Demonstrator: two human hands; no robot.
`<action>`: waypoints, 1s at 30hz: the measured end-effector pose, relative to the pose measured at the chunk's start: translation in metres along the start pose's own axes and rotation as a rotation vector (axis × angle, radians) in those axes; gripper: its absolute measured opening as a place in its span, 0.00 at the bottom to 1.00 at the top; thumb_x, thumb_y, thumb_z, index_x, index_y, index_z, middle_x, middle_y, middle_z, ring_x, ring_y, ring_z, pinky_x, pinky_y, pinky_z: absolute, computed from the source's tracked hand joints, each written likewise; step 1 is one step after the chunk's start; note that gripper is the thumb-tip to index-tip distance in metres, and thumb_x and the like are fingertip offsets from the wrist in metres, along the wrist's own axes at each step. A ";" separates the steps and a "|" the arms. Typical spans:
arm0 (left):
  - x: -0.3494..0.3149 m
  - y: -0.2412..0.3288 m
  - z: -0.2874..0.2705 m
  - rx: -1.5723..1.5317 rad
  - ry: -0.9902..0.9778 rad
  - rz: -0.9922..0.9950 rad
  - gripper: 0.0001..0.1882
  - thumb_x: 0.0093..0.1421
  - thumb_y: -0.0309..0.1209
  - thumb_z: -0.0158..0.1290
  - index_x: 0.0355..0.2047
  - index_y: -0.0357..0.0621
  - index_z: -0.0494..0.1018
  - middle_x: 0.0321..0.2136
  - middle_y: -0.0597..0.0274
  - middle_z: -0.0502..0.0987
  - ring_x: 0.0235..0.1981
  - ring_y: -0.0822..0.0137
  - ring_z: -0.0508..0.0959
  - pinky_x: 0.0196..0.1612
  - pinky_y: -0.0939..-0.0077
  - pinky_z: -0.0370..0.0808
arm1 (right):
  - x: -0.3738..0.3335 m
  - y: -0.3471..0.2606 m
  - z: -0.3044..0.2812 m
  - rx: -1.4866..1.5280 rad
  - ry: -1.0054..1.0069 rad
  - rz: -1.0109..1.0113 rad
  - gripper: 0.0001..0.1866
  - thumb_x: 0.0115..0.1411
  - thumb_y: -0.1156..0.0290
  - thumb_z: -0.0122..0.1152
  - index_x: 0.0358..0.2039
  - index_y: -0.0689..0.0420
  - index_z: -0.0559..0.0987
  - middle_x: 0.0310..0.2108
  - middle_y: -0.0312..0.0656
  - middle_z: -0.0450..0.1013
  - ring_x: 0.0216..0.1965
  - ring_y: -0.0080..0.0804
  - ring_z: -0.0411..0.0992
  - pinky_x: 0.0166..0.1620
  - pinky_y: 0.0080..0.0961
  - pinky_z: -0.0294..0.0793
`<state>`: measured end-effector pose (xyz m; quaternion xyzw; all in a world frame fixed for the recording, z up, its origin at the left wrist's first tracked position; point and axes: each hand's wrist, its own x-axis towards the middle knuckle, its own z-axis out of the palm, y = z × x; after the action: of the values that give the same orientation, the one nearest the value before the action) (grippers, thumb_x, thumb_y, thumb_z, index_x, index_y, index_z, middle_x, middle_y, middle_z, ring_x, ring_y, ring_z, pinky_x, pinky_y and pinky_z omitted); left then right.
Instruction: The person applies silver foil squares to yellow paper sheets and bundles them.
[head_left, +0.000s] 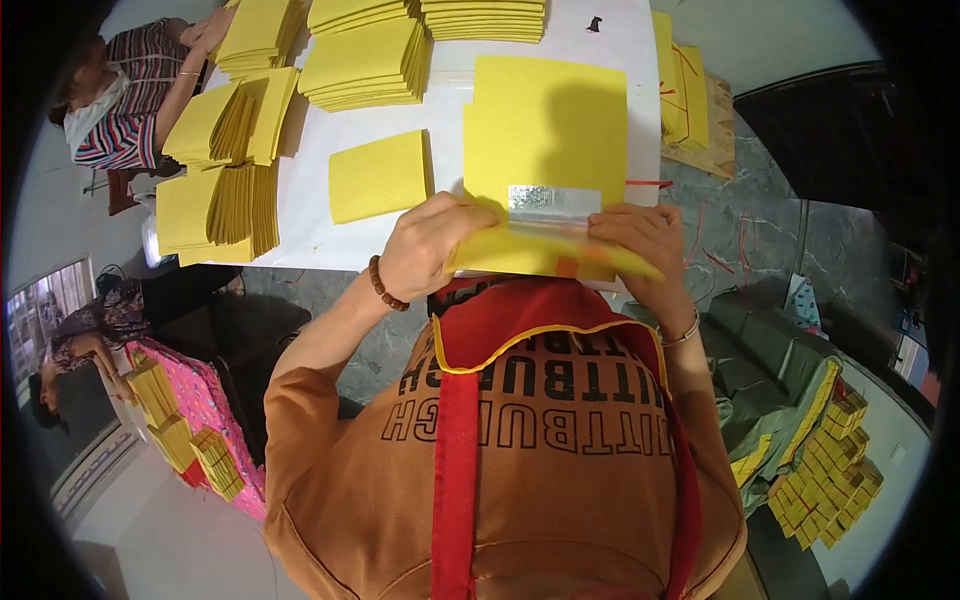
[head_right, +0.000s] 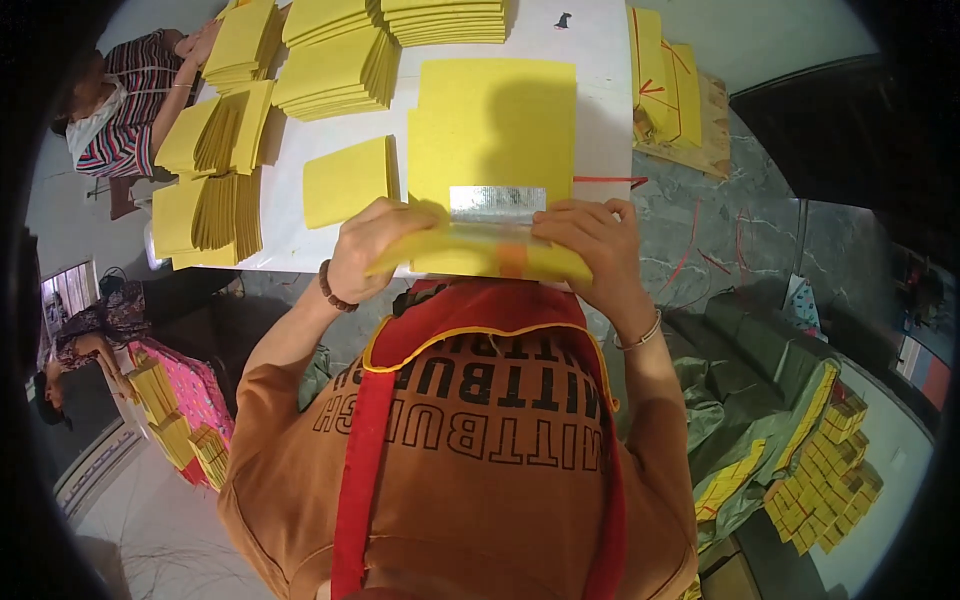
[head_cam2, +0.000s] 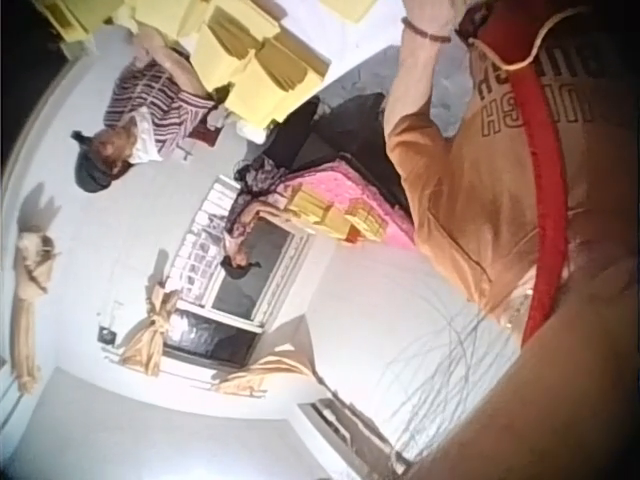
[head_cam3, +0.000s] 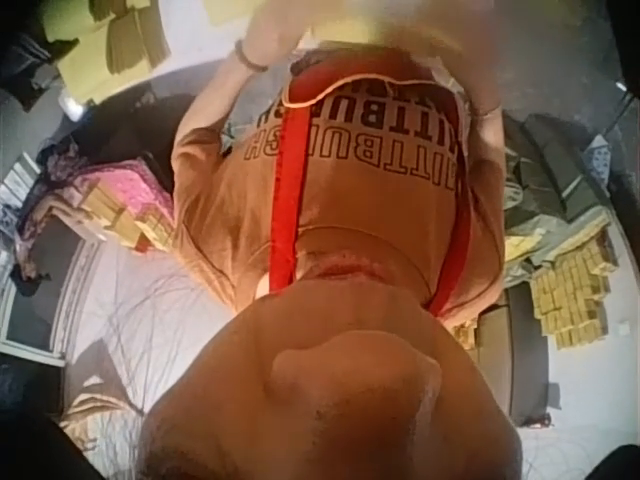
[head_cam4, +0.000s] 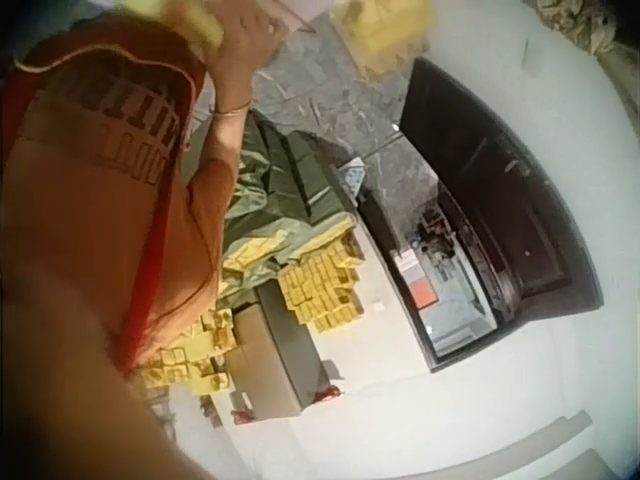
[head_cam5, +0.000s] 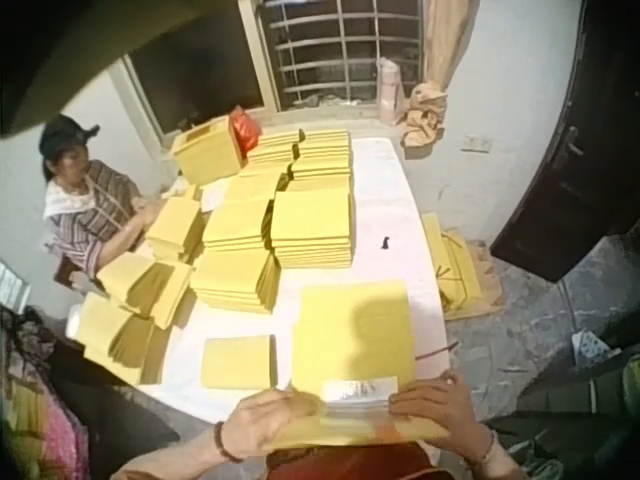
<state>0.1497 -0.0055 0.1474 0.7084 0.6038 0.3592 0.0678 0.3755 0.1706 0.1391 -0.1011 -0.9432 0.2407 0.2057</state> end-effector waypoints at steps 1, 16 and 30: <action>0.001 0.001 0.001 -0.078 0.011 -0.102 0.09 0.52 0.26 0.52 0.33 0.37 0.75 0.28 0.54 0.76 0.30 0.58 0.75 0.32 0.70 0.73 | 0.001 0.000 0.000 -0.001 -0.002 0.001 0.09 0.50 0.65 0.64 0.33 0.49 0.78 0.36 0.32 0.76 0.41 0.29 0.73 0.45 0.30 0.59; 0.020 -0.025 0.019 -0.675 0.077 -0.838 0.15 0.61 0.30 0.49 0.46 0.35 0.67 0.14 0.67 0.72 0.17 0.82 0.67 0.19 0.81 0.62 | 0.027 -0.003 0.020 0.437 0.212 0.641 0.19 0.52 0.71 0.62 0.46 0.58 0.76 0.22 0.42 0.75 0.23 0.21 0.70 0.29 0.19 0.68; 0.041 -0.010 0.006 0.453 0.232 -0.289 0.33 0.51 0.31 0.57 0.58 0.42 0.59 0.37 0.51 0.75 0.37 0.60 0.74 0.37 0.68 0.68 | 0.025 -0.005 0.029 0.537 0.321 0.748 0.17 0.53 0.72 0.60 0.44 0.58 0.77 0.14 0.31 0.62 0.17 0.15 0.57 0.22 0.16 0.58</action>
<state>0.1460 0.0359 0.1550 0.5665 0.7668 0.2804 -0.1113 0.3401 0.1616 0.1263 -0.4122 -0.7032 0.5143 0.2666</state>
